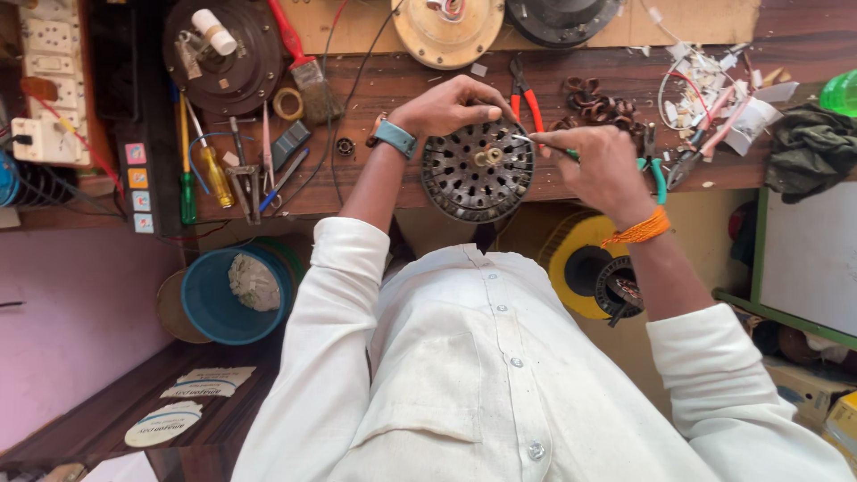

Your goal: The person uses pliers to grip and pull cut copper wire windings out of a fan motor stator on a workbench, working around the slots one at a time and setting the removed coils aside on the bench.

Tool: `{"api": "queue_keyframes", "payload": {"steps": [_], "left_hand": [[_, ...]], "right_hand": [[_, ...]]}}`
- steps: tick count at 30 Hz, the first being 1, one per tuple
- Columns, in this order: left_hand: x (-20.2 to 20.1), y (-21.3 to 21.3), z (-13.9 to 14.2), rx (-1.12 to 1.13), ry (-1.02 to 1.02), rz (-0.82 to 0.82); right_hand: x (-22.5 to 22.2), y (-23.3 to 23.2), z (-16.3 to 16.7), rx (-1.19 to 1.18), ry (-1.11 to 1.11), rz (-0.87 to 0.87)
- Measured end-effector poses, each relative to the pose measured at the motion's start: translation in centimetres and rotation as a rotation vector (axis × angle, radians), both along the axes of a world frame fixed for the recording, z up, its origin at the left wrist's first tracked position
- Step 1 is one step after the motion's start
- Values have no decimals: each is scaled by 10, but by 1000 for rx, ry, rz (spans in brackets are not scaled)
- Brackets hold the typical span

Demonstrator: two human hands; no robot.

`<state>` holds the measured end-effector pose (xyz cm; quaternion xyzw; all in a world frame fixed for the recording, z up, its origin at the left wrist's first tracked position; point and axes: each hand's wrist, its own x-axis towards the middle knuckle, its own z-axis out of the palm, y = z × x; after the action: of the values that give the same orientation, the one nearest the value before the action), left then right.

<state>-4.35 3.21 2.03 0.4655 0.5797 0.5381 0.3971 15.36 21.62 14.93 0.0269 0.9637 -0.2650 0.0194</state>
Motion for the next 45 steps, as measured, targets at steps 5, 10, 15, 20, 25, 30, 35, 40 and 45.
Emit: {"api": "queue_keyframes", "payload": {"steps": [5, 10, 15, 20, 25, 30, 35, 40, 45], "left_hand": [[-5, 2, 3, 52, 62, -53], [-3, 5, 3, -94, 14, -52], [-6, 5, -2, -10, -63, -104], [0, 5, -6, -8, -89, 92], [55, -27, 9, 110, -136, 777], [105, -35, 30, -90, -34, 1014], [106, -29, 37, 28, 3, 1038], [109, -28, 35, -10, -8, 1098], [102, -27, 33, -12, -62, 1104]], "right_hand": [[13, -13, 1, 83, 116, -21], [9, -14, 5, 272, 1, 13], [30, -30, -12, -140, 136, -210], [35, -34, -19, -130, 274, -180], [11, -27, -6, 81, 200, -100], [-18, -26, 6, 329, 53, 31], [-13, -49, 2, 524, 46, -5], [-7, -57, -2, 392, 84, -82], [-18, -47, -2, 237, 30, -106]]}}
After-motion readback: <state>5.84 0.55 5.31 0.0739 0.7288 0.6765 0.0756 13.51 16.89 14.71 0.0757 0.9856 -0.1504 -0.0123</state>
